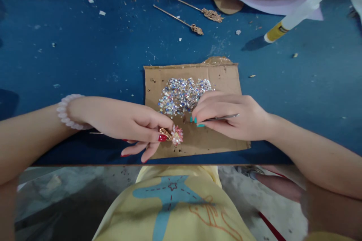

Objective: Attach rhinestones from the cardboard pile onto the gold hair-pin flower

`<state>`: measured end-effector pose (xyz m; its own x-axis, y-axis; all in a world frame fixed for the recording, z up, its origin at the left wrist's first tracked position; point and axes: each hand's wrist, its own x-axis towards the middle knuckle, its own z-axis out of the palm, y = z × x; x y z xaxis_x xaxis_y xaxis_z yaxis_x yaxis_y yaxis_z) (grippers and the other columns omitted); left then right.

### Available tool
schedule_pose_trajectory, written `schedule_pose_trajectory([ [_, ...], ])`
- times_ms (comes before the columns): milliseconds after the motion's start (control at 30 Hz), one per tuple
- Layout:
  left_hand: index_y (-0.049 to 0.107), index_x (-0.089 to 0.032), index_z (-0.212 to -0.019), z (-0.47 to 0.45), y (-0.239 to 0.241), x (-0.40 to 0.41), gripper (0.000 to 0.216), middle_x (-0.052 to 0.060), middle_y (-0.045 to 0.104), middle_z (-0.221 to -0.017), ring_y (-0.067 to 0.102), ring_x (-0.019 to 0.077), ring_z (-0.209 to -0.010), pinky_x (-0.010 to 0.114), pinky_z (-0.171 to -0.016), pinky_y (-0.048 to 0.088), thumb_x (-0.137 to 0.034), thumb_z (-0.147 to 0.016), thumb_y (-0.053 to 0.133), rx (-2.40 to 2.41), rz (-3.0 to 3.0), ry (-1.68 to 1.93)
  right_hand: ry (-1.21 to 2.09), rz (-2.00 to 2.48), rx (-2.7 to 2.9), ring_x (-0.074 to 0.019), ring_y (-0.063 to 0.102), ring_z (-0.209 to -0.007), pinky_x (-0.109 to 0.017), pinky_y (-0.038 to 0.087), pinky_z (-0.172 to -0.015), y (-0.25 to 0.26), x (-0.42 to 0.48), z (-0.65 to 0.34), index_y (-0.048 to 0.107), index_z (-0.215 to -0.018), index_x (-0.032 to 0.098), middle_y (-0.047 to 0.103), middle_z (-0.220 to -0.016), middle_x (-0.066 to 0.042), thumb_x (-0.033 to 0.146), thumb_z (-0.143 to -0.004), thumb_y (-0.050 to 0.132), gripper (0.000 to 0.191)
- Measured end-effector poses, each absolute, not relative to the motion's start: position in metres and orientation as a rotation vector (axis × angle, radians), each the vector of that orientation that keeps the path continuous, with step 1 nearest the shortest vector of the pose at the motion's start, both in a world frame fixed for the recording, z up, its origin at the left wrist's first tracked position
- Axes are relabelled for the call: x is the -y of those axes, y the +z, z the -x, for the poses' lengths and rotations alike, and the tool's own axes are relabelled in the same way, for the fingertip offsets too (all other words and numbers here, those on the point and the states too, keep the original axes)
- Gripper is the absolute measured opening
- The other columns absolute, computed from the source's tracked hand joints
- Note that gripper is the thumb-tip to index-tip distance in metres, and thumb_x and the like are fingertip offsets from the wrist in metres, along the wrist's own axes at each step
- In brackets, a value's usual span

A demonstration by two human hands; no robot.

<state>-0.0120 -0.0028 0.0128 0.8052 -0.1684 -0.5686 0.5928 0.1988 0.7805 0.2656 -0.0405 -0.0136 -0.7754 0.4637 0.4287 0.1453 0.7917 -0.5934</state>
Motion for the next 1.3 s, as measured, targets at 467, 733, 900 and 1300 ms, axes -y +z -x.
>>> schedule_pose_trajectory([
  [467, 0.046, -0.026, -0.1, 0.013, 0.012, 0.004, 0.014, 0.001, 0.079, -0.091, 0.062, 0.0111, -0.053, 0.024, -0.047, 0.038, -0.029, -0.113, 0.041, -0.403, -1.287, -0.554, 0.909, 0.494, 2.242, -0.0114, 0.071, -0.092, -0.032, 0.062, -0.092, -0.001, 0.052, -0.262, 0.065, -0.103, 0.018, 0.077, -0.097, -0.003, 0.0, -0.1, 0.061, 0.019],
  [733, 0.048, -0.026, -0.105, 0.013, 0.01, 0.005, 0.014, 0.0, 0.08, -0.092, 0.067, 0.013, -0.053, 0.026, -0.05, 0.045, -0.027, -0.114, 0.037, -0.393, -1.323, -0.54, 0.923, 0.505, 2.231, -0.013, 0.073, -0.095, -0.031, 0.061, -0.094, 0.001, 0.058, -0.256, 0.065, -0.103, 0.019, 0.078, -0.099, -0.003, 0.001, -0.1, 0.062, 0.018],
  [900, 0.048, -0.026, -0.106, 0.012, 0.012, 0.006, 0.013, -0.001, 0.081, -0.092, 0.067, 0.0116, -0.052, 0.025, -0.049, 0.044, -0.026, -0.113, 0.038, -0.401, -1.32, -0.542, 0.917, 0.482, 2.231, -0.014, 0.073, -0.096, -0.032, 0.062, -0.093, 0.0, 0.06, -0.255, 0.065, -0.103, 0.016, 0.078, -0.1, -0.006, 0.0, -0.099, 0.064, 0.017],
  [1300, 0.048, -0.025, -0.108, 0.011, 0.012, 0.007, 0.011, 0.0, 0.081, -0.093, 0.068, 0.0119, -0.051, 0.025, -0.047, 0.042, -0.026, -0.113, 0.038, -0.4, -1.316, -0.533, 0.876, 0.498, 2.251, -0.0139, 0.073, -0.095, -0.034, 0.063, -0.092, -0.002, 0.06, -0.253, 0.065, -0.103, 0.016, 0.079, -0.1, -0.007, 0.0, -0.1, 0.062, 0.017],
])
